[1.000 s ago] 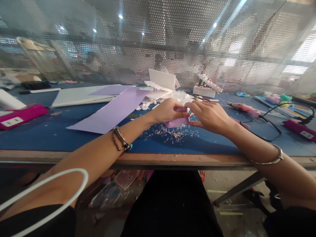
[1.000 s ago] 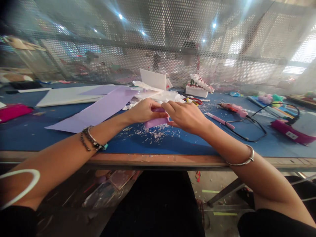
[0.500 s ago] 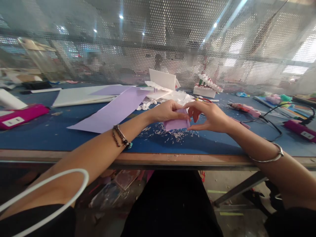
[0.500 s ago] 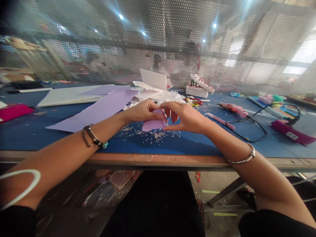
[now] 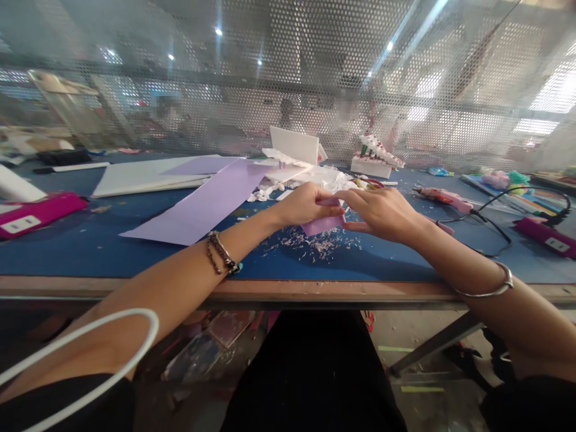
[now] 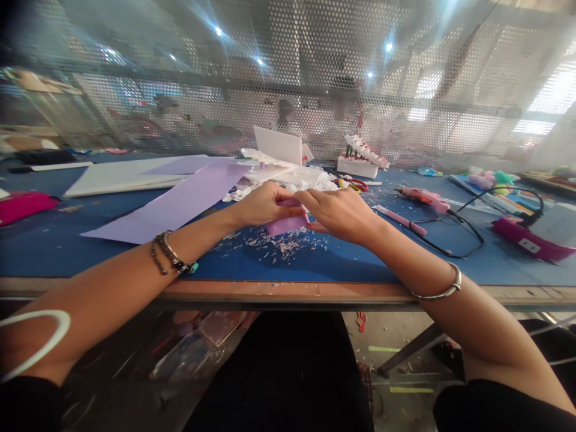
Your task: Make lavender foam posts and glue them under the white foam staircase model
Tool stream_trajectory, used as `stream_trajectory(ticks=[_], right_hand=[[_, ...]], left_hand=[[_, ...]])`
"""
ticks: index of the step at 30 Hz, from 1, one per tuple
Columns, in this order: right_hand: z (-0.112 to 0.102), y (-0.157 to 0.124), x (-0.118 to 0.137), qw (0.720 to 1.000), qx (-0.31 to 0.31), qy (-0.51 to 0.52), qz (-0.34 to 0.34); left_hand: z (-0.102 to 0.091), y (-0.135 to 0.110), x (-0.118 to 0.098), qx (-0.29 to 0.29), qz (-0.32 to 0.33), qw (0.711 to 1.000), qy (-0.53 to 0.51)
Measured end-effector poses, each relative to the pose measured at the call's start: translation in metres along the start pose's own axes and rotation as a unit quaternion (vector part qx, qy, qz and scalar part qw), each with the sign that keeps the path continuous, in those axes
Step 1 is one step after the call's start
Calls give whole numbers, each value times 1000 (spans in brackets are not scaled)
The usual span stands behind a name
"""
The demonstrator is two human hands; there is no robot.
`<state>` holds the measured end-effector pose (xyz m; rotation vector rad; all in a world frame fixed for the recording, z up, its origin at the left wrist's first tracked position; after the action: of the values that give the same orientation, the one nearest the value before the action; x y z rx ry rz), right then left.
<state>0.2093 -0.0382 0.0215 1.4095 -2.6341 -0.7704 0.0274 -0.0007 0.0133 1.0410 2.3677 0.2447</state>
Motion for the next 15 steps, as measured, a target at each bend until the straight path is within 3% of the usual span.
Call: stream_trajectory(ticks=[4,7,10,15], right_hand=[[0,0,-9,968,-12,250,-29],[-2,1,-9,935,-15,353,-38],[-2,1,-7,929,-16,366,-42],[0,0,-8,976,-28,213,-44]], left_hand=[[-4,-3,0,45,-11,997,-57],[-6,-5,-1,68,-3,992,-102],[-6,-5,0,79,11,990,-114],[-4,-2,2,56,-1,996,-69]])
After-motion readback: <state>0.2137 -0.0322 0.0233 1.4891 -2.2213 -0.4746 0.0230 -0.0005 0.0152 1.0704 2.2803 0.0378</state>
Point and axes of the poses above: each hand's wrist, its own y-axis towards the middle knuckle, its own z-axis out of the palm, x = y × z, the point moved 1 cm from there along y, towards the middle knuckle, and after that the axes turned 15 degrees about y, right-handed, at the moved point
